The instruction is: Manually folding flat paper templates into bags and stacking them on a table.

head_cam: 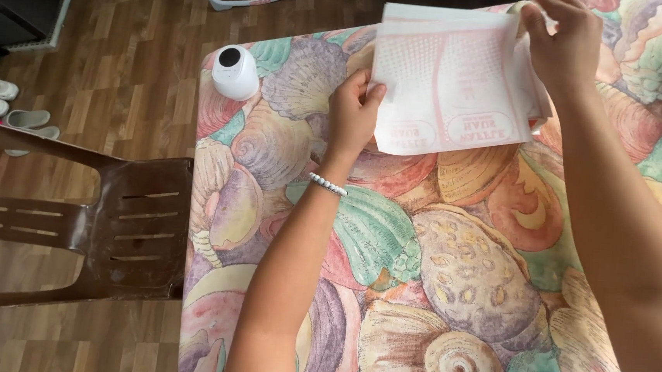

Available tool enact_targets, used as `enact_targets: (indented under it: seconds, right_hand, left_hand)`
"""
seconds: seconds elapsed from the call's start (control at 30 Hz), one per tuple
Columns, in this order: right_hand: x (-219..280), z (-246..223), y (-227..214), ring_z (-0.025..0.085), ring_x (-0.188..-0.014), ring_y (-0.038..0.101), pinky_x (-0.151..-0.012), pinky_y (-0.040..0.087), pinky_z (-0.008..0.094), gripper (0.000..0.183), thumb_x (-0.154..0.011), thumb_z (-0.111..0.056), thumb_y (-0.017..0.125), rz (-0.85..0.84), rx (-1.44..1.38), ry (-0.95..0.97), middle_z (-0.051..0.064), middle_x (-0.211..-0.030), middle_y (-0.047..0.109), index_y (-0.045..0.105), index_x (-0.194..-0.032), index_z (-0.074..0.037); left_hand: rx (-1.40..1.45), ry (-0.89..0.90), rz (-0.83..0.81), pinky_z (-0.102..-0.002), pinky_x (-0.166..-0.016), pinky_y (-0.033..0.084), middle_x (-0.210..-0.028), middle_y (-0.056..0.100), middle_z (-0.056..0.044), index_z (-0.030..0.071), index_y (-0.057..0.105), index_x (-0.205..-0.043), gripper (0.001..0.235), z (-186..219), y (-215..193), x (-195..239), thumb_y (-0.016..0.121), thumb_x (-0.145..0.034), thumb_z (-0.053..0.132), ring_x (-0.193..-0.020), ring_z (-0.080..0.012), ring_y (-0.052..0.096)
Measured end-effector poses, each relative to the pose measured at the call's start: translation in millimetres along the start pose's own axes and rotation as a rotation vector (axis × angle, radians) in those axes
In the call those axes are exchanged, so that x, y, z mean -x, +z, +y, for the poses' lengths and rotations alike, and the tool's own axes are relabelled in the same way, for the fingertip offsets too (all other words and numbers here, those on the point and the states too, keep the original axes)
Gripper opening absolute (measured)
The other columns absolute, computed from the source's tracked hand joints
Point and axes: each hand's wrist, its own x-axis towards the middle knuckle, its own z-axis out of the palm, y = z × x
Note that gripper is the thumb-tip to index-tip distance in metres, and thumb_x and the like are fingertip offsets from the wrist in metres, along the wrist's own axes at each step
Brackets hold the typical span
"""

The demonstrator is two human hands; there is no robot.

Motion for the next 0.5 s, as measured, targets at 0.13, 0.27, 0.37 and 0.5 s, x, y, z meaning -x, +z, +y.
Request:
enact_targets:
  seconds: [0.13,0.27,0.37,0.5]
  right_hand:
    - [15,-89,-55,0.013,-0.09,0.044,-0.073,0.033,0.028,0.048,-0.112,-0.003,0.039,-0.087,-0.571,0.227,0.011,-0.128,0.059,0.046,-0.159,-0.006]
    - [52,-101,-82,0.018,-0.124,0.064,-0.106,0.06,0.035,0.054,-0.088,-0.02,0.082,-0.114,-0.813,0.508,0.005,-0.13,0.065,0.052,-0.132,-0.009]
    - [73,-104,-105,0.013,-0.114,0.069,-0.098,0.064,0.031,0.036,-0.092,-0.014,0.084,-0.028,-0.704,0.578,0.004,-0.122,0.071,0.062,-0.12,-0.007]
    - [93,-109,-131,0.023,-0.133,0.061,-0.115,0.059,0.041,0.055,-0.088,-0.012,0.079,-0.039,-0.853,0.445,0.009,-0.138,0.062,0.051,-0.136,-0.005]
  left_hand:
    - [0.145,-0.002,0.012,-0.026,-0.067,0.047,-0.092,0.079,-0.001,0.011,0.07,-0.106,0.013,9,6,5,0.063,-0.096,0.014,-0.077,-0.01,0.067]
    - [0.574,0.057,-0.154,-0.027,-0.087,0.053,-0.108,0.074,-0.005,0.009,0.06,-0.114,0.014,18,18,20,0.062,-0.101,0.015,-0.099,-0.0122,0.068]
    - [0.556,0.105,-0.24,-0.029,-0.092,0.051,-0.113,0.07,-0.006,0.009,0.056,-0.117,0.019,38,27,34,0.062,-0.101,0.018,-0.105,-0.0138,0.066]
    - [0.396,0.133,-0.201,-0.034,-0.104,0.053,-0.124,0.071,-0.009,0.004,0.062,-0.127,0.032,58,40,58,0.059,-0.102,0.024,-0.121,-0.0199,0.066]
